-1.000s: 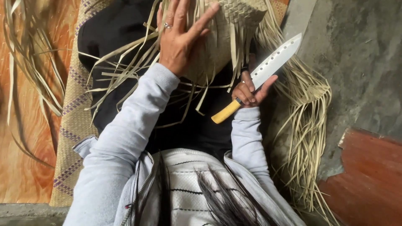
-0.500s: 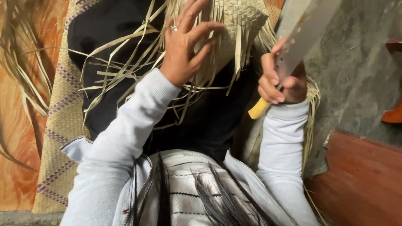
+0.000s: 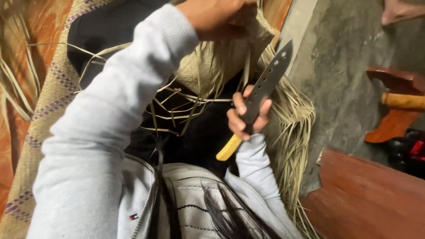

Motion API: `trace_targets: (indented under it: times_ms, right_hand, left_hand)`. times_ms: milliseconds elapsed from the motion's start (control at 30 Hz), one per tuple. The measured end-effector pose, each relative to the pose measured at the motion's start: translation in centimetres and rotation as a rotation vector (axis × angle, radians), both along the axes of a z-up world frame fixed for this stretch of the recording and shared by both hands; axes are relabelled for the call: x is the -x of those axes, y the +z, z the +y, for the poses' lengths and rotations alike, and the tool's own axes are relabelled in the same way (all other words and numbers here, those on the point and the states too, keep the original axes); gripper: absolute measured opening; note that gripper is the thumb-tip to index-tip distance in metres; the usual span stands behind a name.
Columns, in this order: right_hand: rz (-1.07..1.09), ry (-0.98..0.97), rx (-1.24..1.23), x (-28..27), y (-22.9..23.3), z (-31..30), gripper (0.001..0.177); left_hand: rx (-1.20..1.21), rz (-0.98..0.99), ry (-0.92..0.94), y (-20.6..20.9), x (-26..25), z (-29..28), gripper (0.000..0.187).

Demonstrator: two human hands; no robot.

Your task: Trimming the excess straw or palm leaf strips from the edge of a woven basket using a knife

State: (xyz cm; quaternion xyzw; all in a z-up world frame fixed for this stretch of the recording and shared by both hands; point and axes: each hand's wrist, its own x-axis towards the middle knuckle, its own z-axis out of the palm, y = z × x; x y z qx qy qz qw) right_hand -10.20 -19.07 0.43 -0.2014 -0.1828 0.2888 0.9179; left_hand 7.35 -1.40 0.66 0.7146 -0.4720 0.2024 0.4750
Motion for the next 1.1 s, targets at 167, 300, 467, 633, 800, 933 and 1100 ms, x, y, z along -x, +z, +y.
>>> trace_targets:
  times_ms: [167, 300, 467, 633, 800, 933, 1100]
  right_hand:
    - [0.097, -0.141, 0.294, 1.5, 1.7, -0.5, 0.034]
    - [-0.072, -0.446, 0.891, 0.6, 6.0, 0.1, 0.031]
    - [-0.275, -0.748, 1.495, -2.2, 9.5, 2.6, 0.017]
    - [-0.644, -0.841, 1.824, -6.5, 10.9, 4.0, 0.023]
    - [-0.664, -0.718, 1.905, -10.1, 10.7, 3.1, 0.009]
    - [-0.537, -0.663, 1.9, -11.1, 10.8, 2.9, 0.009]
    - [-0.687, -0.684, 2.049, -11.4, 10.9, 4.4, 0.013]
  left_hand:
    - [-0.24, 0.586, -0.46, 0.5, -2.8, -1.3, 0.022]
    - [-0.159, 0.894, -0.693, 1.0, -3.1, -1.0, 0.03]
    - [-0.071, 0.594, -0.61, -0.8, -3.2, -2.9, 0.044]
    - [0.185, 0.175, -0.153, -2.4, -0.9, -3.0, 0.098]
    - [0.206, 0.319, 0.051, -5.3, 0.4, -3.6, 0.121]
    - [0.212, 0.318, 0.087, -6.7, 0.4, -3.9, 0.121]
    - [0.279, 0.327, 0.055, -6.4, 0.9, -3.1, 0.091]
